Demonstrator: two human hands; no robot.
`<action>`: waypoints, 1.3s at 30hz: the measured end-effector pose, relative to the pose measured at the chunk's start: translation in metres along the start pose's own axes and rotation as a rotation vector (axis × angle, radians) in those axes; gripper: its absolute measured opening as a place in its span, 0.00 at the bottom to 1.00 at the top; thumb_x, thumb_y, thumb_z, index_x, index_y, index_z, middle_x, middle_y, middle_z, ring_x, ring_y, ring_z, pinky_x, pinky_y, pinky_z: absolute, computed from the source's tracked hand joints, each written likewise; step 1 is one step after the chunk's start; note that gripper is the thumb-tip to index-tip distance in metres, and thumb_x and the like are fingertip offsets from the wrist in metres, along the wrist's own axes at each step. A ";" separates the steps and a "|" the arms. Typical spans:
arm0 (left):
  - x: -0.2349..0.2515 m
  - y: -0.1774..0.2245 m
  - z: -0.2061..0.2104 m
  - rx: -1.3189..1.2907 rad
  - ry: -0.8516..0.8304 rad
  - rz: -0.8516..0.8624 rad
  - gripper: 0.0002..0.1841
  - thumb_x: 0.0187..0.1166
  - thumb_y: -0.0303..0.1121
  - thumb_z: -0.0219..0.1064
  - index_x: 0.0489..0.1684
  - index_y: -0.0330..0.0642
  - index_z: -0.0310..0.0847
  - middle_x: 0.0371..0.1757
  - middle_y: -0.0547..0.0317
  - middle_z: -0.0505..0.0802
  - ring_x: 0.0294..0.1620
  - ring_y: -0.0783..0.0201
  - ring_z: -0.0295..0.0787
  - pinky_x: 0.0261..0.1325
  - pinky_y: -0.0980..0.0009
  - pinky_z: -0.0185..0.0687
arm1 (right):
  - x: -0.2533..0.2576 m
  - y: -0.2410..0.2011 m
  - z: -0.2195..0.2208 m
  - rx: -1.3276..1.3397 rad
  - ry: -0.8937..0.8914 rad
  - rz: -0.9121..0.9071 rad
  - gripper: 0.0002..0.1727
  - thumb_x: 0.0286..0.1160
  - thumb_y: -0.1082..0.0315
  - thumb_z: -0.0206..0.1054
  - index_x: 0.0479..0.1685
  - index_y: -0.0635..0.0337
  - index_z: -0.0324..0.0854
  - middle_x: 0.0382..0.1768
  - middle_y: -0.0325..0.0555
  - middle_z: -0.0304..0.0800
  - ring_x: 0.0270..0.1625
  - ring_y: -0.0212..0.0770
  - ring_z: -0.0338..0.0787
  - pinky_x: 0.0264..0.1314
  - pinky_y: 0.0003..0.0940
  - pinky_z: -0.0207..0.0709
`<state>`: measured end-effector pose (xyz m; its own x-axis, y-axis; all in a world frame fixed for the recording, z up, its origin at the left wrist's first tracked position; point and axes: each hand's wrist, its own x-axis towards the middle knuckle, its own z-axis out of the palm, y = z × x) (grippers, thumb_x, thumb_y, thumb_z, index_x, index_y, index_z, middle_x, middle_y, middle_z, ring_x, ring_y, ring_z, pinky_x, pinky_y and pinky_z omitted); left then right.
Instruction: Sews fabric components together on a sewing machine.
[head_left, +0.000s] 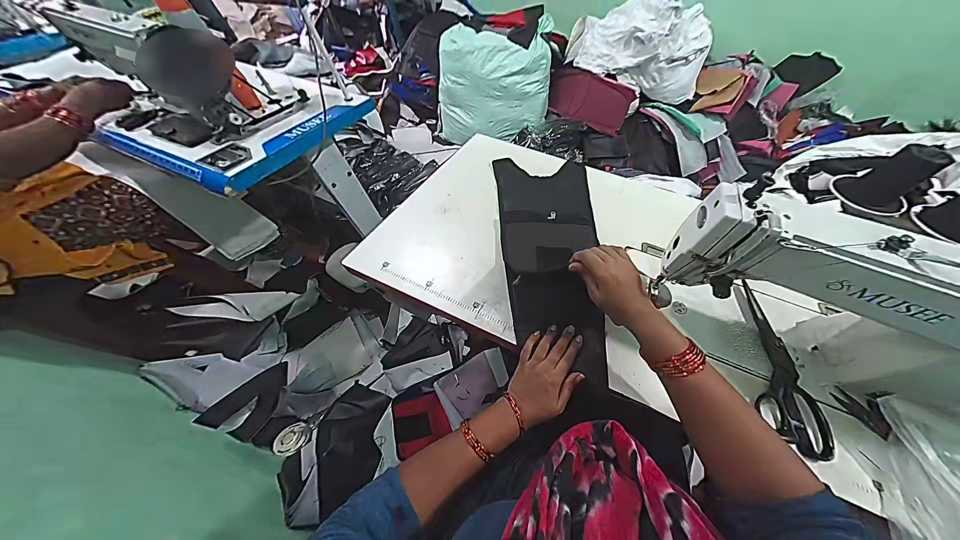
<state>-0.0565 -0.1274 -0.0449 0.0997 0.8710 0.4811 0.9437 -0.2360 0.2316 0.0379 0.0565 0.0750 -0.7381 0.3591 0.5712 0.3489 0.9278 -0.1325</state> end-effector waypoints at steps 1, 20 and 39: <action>0.001 -0.001 -0.004 -0.070 -0.007 -0.015 0.30 0.90 0.51 0.43 0.80 0.44 0.78 0.82 0.52 0.81 0.82 0.43 0.77 0.80 0.40 0.66 | -0.004 0.000 -0.002 0.016 0.007 0.010 0.18 0.85 0.57 0.62 0.49 0.65 0.88 0.46 0.57 0.94 0.54 0.60 0.92 0.64 0.61 0.77; 0.050 -0.053 -0.050 -0.296 0.097 -0.373 0.14 0.81 0.22 0.60 0.57 0.24 0.88 0.52 0.24 0.90 0.55 0.32 0.91 0.63 0.46 0.86 | -0.058 -0.015 0.011 0.473 -0.180 0.931 0.43 0.71 0.57 0.78 0.84 0.69 0.66 0.75 0.69 0.74 0.78 0.65 0.72 0.83 0.54 0.64; 0.094 -0.125 -0.108 -0.879 -0.425 -0.851 0.10 0.79 0.19 0.52 0.39 0.28 0.82 0.34 0.56 0.85 0.35 0.70 0.79 0.46 0.69 0.77 | -0.047 -0.035 0.027 0.365 -0.168 1.011 0.41 0.69 0.67 0.78 0.83 0.74 0.66 0.79 0.76 0.67 0.82 0.74 0.65 0.84 0.66 0.56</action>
<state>-0.1994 -0.0622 0.0625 -0.1809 0.9159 -0.3583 0.2535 0.3954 0.8828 0.0443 0.0101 0.0311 -0.2854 0.9570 -0.0517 0.6673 0.1597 -0.7275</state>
